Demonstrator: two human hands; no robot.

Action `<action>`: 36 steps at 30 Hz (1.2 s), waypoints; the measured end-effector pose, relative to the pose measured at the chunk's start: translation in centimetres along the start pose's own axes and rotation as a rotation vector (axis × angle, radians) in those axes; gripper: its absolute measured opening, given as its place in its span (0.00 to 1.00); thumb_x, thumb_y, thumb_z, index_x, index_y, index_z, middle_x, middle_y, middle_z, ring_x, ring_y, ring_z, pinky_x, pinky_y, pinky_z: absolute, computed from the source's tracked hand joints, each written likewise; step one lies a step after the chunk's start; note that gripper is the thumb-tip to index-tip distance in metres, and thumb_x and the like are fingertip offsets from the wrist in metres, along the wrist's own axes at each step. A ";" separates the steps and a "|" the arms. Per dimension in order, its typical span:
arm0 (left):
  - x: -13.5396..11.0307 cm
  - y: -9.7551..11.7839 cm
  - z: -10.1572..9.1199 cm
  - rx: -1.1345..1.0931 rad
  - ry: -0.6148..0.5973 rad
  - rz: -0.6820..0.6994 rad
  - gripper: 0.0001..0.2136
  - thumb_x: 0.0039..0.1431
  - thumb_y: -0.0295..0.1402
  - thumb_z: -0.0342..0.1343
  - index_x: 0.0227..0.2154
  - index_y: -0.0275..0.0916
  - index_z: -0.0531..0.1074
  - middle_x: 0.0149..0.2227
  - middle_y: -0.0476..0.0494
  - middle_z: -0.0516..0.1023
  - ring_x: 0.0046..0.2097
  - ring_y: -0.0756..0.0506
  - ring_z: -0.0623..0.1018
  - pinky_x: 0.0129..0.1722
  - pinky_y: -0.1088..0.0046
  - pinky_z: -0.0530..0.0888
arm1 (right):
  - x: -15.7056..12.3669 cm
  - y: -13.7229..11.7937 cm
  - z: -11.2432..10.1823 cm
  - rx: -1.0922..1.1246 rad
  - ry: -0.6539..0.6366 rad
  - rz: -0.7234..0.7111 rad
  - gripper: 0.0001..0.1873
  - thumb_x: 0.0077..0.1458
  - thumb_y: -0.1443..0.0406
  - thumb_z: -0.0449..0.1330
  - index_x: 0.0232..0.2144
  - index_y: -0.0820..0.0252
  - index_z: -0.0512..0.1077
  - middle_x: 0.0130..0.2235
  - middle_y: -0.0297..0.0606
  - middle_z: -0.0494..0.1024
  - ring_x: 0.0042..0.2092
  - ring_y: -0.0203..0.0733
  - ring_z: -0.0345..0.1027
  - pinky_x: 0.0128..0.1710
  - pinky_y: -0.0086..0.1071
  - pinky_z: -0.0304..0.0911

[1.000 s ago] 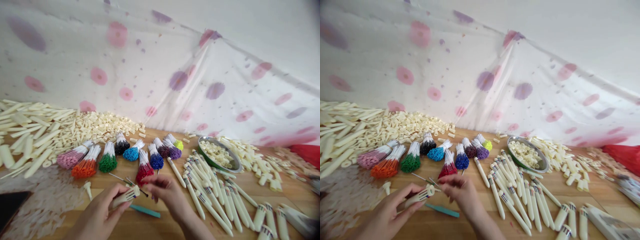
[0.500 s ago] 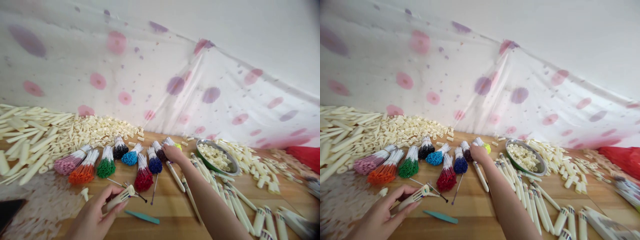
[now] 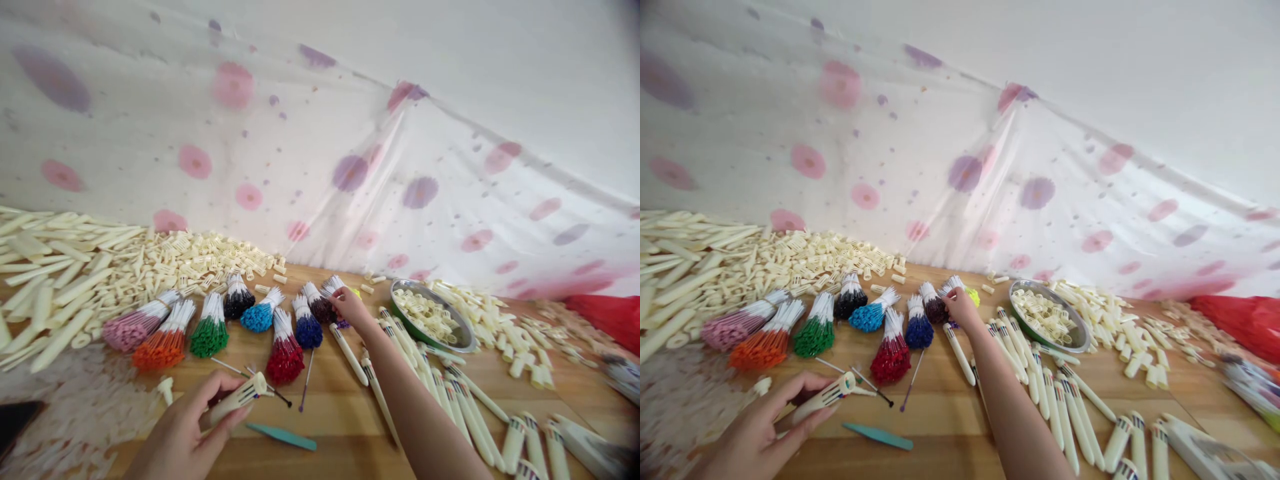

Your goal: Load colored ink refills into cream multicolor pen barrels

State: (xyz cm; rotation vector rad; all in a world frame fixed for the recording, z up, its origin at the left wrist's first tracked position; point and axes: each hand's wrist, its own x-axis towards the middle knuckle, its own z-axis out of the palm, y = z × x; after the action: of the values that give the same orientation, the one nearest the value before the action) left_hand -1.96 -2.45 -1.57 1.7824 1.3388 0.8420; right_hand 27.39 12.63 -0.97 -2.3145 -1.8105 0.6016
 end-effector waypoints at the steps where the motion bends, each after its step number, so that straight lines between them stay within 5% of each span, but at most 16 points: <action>1: 0.0 -0.1 0.0 -0.002 -0.004 -0.001 0.07 0.54 0.39 0.52 0.34 0.46 0.71 0.35 0.51 0.81 0.38 0.46 0.80 0.30 0.80 0.76 | -0.2 0.0 0.0 -0.009 0.006 -0.002 0.15 0.59 0.62 0.55 0.47 0.62 0.65 0.46 0.41 0.70 0.42 0.42 0.68 0.40 0.40 0.67; 10: 0.1 -0.2 0.1 0.010 -0.018 0.016 0.07 0.55 0.40 0.52 0.34 0.46 0.71 0.34 0.52 0.81 0.37 0.46 0.80 0.28 0.81 0.76 | -0.7 -1.8 -1.2 -0.225 0.069 -0.047 0.14 0.60 0.62 0.54 0.47 0.61 0.66 0.49 0.41 0.69 0.45 0.43 0.67 0.43 0.42 0.65; 19: 0.0 -0.7 0.1 0.020 0.053 0.072 0.06 0.53 0.39 0.53 0.34 0.48 0.71 0.35 0.54 0.82 0.38 0.46 0.81 0.29 0.82 0.77 | 0.3 -4.5 -0.1 -0.283 0.008 -0.111 0.15 0.59 0.62 0.55 0.48 0.62 0.65 0.48 0.41 0.69 0.44 0.43 0.68 0.41 0.42 0.66; 27: 0.0 -0.6 0.1 -0.028 0.060 0.099 0.05 0.53 0.37 0.54 0.34 0.48 0.72 0.35 0.53 0.82 0.39 0.46 0.81 0.34 0.81 0.77 | -1.0 -3.7 1.4 -0.242 0.324 -0.277 0.16 0.59 0.63 0.55 0.48 0.61 0.65 0.51 0.42 0.67 0.48 0.46 0.65 0.46 0.46 0.62; 32: -0.1 -0.3 0.0 -0.035 0.073 0.107 0.06 0.53 0.37 0.54 0.34 0.48 0.72 0.36 0.52 0.82 0.39 0.45 0.81 0.35 0.79 0.77 | -1.8 -2.6 2.0 -0.126 0.272 -0.439 0.13 0.58 0.63 0.56 0.44 0.62 0.68 0.46 0.40 0.70 0.45 0.44 0.67 0.44 0.43 0.64; 36: 0.0 -0.4 0.0 -0.033 0.048 0.101 0.06 0.54 0.37 0.53 0.35 0.47 0.72 0.37 0.51 0.82 0.40 0.46 0.81 0.34 0.80 0.77 | -1.6 -0.7 0.0 -0.023 0.247 -0.384 0.13 0.59 0.63 0.55 0.45 0.63 0.67 0.44 0.40 0.72 0.41 0.41 0.69 0.39 0.39 0.67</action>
State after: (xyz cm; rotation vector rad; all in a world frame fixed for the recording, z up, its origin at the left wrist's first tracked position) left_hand -2.10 -2.38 -1.89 1.8268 1.2668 0.9613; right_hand 26.43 11.33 -0.34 -1.8740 -2.0615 0.2276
